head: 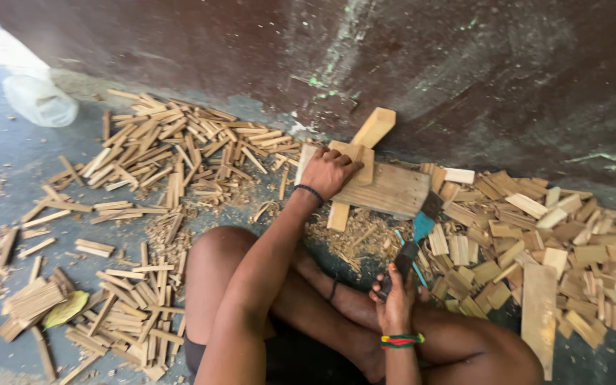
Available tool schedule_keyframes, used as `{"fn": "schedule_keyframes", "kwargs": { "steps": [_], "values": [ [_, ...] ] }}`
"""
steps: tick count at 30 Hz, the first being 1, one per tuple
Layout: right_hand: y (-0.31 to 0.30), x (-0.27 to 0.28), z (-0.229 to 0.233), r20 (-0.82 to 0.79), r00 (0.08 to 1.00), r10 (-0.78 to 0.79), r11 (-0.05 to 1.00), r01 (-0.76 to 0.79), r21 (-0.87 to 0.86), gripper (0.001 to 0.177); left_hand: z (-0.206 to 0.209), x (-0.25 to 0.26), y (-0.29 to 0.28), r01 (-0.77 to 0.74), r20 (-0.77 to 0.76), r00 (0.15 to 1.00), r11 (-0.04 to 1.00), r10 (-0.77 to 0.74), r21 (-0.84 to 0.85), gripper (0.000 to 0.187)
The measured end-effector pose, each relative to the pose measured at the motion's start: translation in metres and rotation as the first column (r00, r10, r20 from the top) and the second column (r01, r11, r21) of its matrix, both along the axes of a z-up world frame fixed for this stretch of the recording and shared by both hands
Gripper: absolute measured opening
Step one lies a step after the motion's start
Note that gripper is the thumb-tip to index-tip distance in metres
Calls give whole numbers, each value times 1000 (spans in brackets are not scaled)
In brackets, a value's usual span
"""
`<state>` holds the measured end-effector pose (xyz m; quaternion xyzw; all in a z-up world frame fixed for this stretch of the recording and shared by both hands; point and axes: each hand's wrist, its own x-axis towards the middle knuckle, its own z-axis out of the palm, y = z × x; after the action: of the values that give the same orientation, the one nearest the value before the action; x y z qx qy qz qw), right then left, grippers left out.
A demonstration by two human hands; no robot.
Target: The person sits on the floor and uses a chisel and a hammer to carve a small wooden block secured in a wooden jig. They repeatedly strike the chisel to shape the wood, occasionally pausing to adjust the block or clear away wood shavings.
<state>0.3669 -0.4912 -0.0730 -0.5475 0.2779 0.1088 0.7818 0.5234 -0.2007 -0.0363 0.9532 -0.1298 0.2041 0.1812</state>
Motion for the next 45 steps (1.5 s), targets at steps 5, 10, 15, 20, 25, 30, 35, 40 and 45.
{"fn": "schedule_keyframes", "kwargs": {
  "steps": [5,10,15,20,25,30,35,40,45],
  "values": [
    [1,6,-8,-11,1000,-5,1000,5,-20,25,37,-30,36,-113,194,970,980,144,-164,17],
    [4,11,-10,-6,1000,3,1000,-3,-16,24,65,-58,79,-466,-217,864,885,453,-8,32],
    [5,17,-15,-20,1000,1,1000,-1,1,22,48,-94,161,-538,-242,813,842,530,38,47],
    [1,18,-23,-42,999,-1,1000,-1,-27,23,-1,-134,264,-671,-302,701,741,647,28,24],
    [6,20,-24,-38,999,2,998,-4,-55,23,-46,-152,297,-764,-339,603,645,722,16,17],
    [14,24,-13,-32,999,-18,989,13,-147,22,-53,-140,301,-710,-269,656,697,706,99,22],
    [20,26,-9,-28,1000,-9,988,5,-154,21,-49,-103,283,-621,-256,737,776,626,110,30],
    [16,24,-11,-14,1000,5,992,-6,-130,20,-52,-66,262,-420,-477,735,876,482,238,56],
    [23,26,-7,-49,999,-13,984,4,-180,21,-46,-45,251,-281,-480,744,869,465,407,63]
  ]
}}
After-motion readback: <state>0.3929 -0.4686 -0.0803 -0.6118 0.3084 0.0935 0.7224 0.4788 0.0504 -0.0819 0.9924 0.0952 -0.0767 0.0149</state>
